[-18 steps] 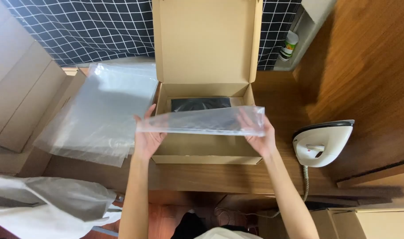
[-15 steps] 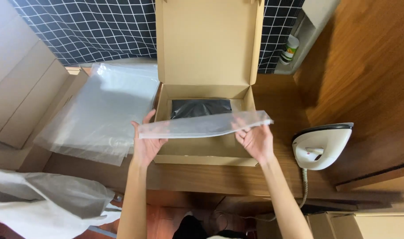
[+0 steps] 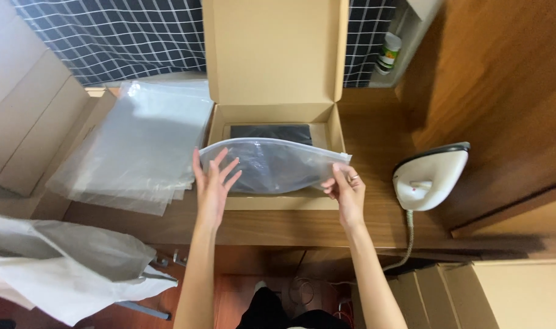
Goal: Unpacking a t-shirt from a shipping box, hanging it on a clothing rack, and then repacking it into the box.
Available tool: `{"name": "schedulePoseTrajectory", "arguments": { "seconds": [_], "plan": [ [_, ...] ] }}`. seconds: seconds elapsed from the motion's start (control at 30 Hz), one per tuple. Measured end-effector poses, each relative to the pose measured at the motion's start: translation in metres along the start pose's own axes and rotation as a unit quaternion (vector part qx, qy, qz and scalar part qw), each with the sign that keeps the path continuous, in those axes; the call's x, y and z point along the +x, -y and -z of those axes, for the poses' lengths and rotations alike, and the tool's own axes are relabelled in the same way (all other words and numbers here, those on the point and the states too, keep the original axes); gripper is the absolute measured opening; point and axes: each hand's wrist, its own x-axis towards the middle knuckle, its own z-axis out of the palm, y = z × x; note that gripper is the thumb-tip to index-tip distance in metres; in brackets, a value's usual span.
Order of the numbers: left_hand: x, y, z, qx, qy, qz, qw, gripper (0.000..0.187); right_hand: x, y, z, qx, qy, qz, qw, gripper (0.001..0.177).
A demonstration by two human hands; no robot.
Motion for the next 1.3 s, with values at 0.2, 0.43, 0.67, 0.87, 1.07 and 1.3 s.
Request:
{"name": "schedulePoseTrajectory", "arguments": {
  "seconds": [0.2, 0.43, 0.67, 0.87, 1.07, 1.3],
  "plan": [
    [0.002, 0.040, -0.047, 0.077, 0.079, -0.066, 0.992, 0.062, -0.029, 0.029, 0.006, -0.078, 0.026, 0.055, 0.995, 0.019],
    [0.002, 0.092, -0.112, 0.167, 0.239, -0.011, 0.957, 0.025, -0.034, 0.031, 0.014, -0.161, 0.051, 0.138, 0.976, 0.014],
    [0.001, 0.104, -0.114, 0.408, 0.231, -0.164, 0.868, 0.010, -0.035, 0.021, 0.012, -0.300, 0.017, 0.233, 0.925, 0.025],
    [-0.002, 0.094, -0.094, 0.421, 0.196, -0.159, 0.871, 0.010, -0.039, 0.015, -0.007, -0.284, 0.005, 0.233, 0.930, 0.028],
    [-0.001, 0.083, -0.070, 0.442, 0.160, -0.181, 0.864, 0.011, -0.033, -0.003, -0.020, -0.278, 0.021, 0.218, 0.935, 0.025],
    [-0.015, 0.075, -0.086, 0.463, 0.182, -0.109, 0.861, 0.020, -0.030, 0.011, -0.024, -0.261, 0.081, 0.212, 0.938, 0.034]
  ]
}}
